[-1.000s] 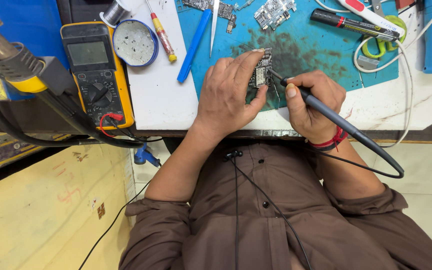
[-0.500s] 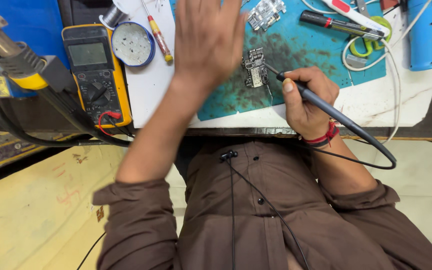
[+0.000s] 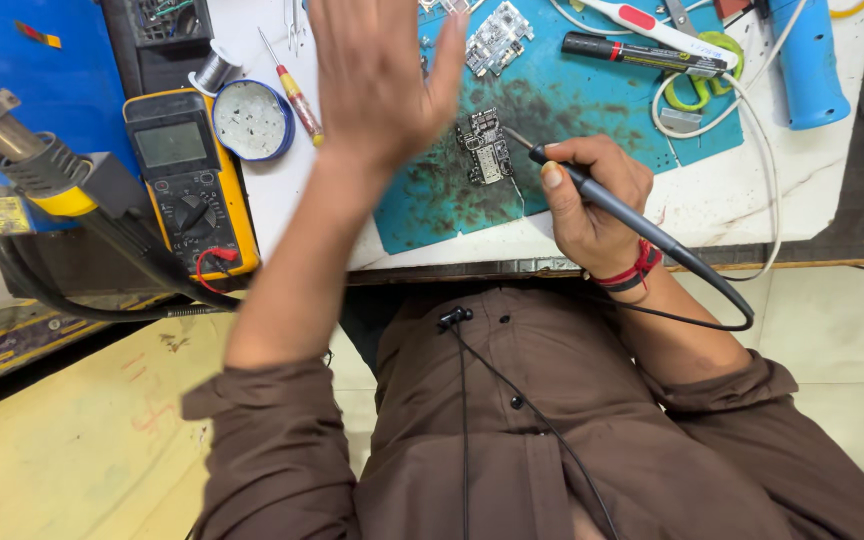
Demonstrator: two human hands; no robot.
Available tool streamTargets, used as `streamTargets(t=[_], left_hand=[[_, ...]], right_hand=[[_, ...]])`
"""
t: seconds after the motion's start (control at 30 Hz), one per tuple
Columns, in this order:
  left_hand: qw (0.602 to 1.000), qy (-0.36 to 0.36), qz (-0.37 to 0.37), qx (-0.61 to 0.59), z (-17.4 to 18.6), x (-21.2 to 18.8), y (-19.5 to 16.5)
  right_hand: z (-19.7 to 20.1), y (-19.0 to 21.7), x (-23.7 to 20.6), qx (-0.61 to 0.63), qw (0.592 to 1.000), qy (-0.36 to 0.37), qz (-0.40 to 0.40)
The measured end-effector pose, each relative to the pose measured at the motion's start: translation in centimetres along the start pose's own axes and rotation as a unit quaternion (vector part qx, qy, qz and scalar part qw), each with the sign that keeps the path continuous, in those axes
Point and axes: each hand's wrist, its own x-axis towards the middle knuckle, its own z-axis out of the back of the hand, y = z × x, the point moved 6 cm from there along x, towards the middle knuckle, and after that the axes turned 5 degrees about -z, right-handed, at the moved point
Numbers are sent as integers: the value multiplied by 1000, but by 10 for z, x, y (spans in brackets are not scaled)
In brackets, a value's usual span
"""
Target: The person uses a soldering iron to apply solder to multiple points on a small circuit board. They hold the board with one hand and the soldering iron with the other, occasionally repositioning the board to access different areas.
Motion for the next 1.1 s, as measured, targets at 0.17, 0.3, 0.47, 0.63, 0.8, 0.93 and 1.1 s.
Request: streamTargets(t=[0.17, 0.3, 0.47, 0.63, 0.8, 0.93, 1.1], left_hand=[[983, 52, 67, -164, 19, -52, -53], [980, 77, 88, -163, 20, -62, -67], [978, 92, 93, -163, 11, -64, -65], [976, 102, 93, -170, 7, -68, -66], [979, 96, 84, -158, 8, -67, -67], [979, 97, 84, -156, 7, -67, -67], [979, 98, 86, -155, 8, -67, -68]], right_hand=[[1, -5, -2, 11, 1000, -4, -9], [1, -6, -4, 11, 1000, 6, -5], [1, -7, -6, 6, 1000, 11, -10], [2, -7, -5, -9, 1000, 25, -7], [0, -7, -4, -7, 1000, 27, -4], [0, -5, -4, -20, 999, 31, -2], [-1, -4, -3, -32, 999, 38, -5]])
